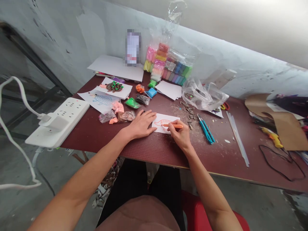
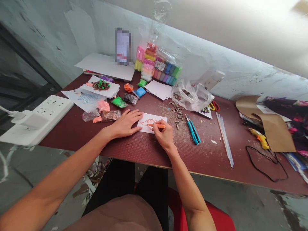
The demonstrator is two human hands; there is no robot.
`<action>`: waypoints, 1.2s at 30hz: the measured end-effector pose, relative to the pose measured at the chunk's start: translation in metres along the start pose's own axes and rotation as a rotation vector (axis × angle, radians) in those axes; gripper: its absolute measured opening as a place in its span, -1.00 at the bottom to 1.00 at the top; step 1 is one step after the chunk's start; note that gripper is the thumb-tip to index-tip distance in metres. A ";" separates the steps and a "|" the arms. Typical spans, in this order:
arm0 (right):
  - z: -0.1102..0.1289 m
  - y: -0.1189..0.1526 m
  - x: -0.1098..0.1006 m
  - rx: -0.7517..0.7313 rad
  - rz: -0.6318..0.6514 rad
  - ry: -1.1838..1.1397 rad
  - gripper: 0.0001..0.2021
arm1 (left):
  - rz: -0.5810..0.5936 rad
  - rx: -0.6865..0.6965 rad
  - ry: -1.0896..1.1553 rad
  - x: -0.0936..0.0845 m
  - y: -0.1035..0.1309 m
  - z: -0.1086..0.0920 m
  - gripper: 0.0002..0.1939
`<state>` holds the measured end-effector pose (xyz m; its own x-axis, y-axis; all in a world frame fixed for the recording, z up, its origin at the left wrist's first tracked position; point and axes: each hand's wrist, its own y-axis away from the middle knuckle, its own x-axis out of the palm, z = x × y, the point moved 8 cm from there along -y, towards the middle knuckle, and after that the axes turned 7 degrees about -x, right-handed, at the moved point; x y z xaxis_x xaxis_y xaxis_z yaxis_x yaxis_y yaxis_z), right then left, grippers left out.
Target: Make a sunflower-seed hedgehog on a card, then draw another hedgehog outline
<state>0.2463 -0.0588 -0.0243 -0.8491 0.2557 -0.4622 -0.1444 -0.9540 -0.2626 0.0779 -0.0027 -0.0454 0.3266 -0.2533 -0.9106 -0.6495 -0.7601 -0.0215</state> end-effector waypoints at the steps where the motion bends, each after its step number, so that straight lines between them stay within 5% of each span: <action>1: 0.000 0.000 0.000 -0.002 -0.005 -0.008 -0.72 | 0.000 0.001 0.002 0.000 0.000 0.000 -0.42; 36: -0.005 -0.002 -0.014 -0.013 -0.119 0.000 -0.75 | 0.030 -0.022 -0.033 0.000 0.000 -0.002 -0.41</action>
<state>0.2608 -0.0594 -0.0220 -0.8265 0.3673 -0.4267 -0.2381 -0.9148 -0.3264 0.0790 -0.0035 -0.0445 0.2844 -0.2563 -0.9238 -0.6429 -0.7658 0.0145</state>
